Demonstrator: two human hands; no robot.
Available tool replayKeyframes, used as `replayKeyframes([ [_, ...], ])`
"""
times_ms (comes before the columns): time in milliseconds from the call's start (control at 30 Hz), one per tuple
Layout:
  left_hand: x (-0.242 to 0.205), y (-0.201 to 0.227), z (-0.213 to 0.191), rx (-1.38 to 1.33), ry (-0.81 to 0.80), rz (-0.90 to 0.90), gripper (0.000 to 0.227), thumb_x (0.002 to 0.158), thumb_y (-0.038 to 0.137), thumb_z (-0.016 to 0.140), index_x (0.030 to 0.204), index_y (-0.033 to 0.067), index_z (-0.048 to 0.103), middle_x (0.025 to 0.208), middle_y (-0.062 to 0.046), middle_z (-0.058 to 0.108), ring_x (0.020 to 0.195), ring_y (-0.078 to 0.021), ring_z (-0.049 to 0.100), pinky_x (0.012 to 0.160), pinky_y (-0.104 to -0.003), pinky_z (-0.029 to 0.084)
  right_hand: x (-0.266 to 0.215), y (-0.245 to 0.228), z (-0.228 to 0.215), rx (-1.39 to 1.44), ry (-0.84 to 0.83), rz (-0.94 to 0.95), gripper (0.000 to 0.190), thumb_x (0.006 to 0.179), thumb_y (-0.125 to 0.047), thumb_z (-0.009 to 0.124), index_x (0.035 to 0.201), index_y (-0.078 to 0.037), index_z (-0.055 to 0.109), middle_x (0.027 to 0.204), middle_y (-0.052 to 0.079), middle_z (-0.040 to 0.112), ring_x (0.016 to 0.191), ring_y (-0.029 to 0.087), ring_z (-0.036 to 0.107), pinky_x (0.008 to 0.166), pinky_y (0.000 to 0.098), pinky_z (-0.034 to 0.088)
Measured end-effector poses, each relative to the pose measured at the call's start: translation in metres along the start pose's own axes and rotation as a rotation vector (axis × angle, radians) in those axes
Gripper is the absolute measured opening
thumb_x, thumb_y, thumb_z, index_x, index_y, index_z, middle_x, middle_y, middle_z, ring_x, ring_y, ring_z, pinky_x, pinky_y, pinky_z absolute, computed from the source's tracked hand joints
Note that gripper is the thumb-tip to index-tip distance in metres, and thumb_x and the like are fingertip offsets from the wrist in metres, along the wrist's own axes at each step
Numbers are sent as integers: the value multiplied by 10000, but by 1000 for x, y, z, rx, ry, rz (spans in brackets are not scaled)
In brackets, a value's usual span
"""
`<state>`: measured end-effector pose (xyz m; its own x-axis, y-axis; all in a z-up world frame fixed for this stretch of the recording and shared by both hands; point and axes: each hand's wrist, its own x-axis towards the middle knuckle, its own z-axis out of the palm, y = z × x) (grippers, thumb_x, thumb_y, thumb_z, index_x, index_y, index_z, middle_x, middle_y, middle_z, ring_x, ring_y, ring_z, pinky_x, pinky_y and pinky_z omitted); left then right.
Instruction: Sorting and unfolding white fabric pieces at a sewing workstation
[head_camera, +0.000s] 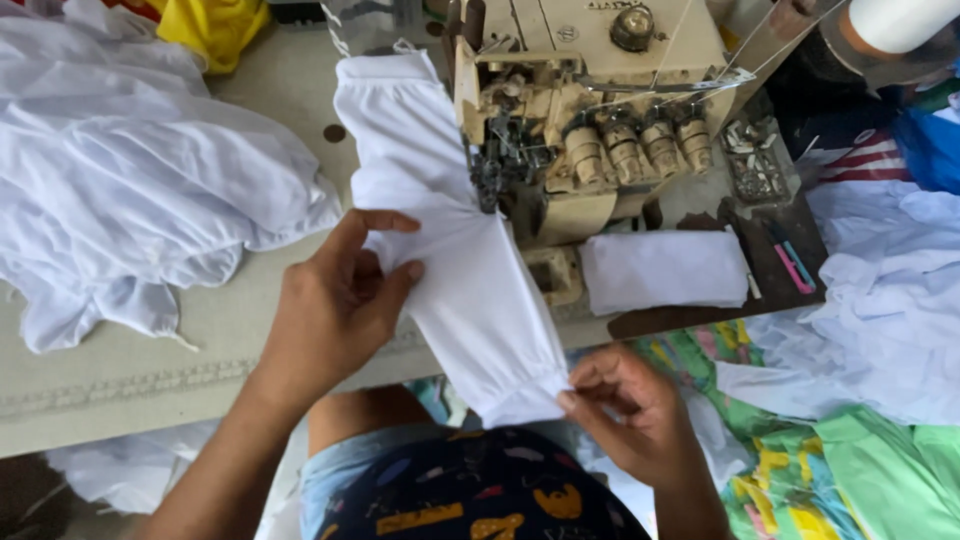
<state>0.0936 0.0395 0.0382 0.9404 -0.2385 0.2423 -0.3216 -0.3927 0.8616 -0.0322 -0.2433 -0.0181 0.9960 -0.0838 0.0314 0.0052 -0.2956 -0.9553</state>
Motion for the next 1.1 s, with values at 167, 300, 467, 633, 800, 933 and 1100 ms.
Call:
replayKeyframes([
  [167,5,-8,-7,-338,-16,-128,96,852,44,820,941,28,788,885,-23,776,761,-30,621,695,-155,499,-7,-10,0,11,5,-72,106,812,-37,791,864,-63,702,790,35,713,666,87,701,588,198,579],
  [300,8,-11,-13,-322,-6,-180,99,813,83,880,858,67,794,564,92,466,517,2,268,487,-189,190,-10,-13,4,-11,-32,-74,52,817,-52,787,857,-52,754,829,51,771,758,92,724,654,193,594],
  [467,11,-18,-12,-348,-9,-297,135,778,92,904,847,64,790,524,95,383,492,-4,242,477,-197,164,-9,-16,6,23,-59,5,55,809,-43,796,863,-34,799,797,55,787,734,99,744,649,208,618],
  [633,24,-23,-16,-277,-19,-308,152,791,119,899,903,82,803,580,79,473,508,-10,291,489,-189,211,2,-9,13,31,-65,-25,57,806,-44,802,859,-36,784,790,59,778,674,99,750,619,205,642],
  [800,50,-33,-19,-271,13,-348,162,792,147,904,886,91,784,635,49,594,521,-15,364,450,-187,299,28,-12,20,96,-72,-40,87,812,-43,795,885,-5,763,809,89,780,693,123,763,631,239,705],
  [933,77,-49,-22,-338,71,-371,190,790,129,889,917,97,751,876,14,740,780,-40,612,697,-156,468,63,-20,26,141,-208,-197,105,879,-17,724,976,23,715,870,143,759,720,170,763,661,218,691],
  [1100,104,-79,-24,-319,181,-245,295,771,173,926,988,57,763,719,-31,637,631,-89,562,591,-173,433,106,-19,41,243,-96,-156,162,869,6,733,996,105,716,798,185,723,696,205,730,655,337,647],
])
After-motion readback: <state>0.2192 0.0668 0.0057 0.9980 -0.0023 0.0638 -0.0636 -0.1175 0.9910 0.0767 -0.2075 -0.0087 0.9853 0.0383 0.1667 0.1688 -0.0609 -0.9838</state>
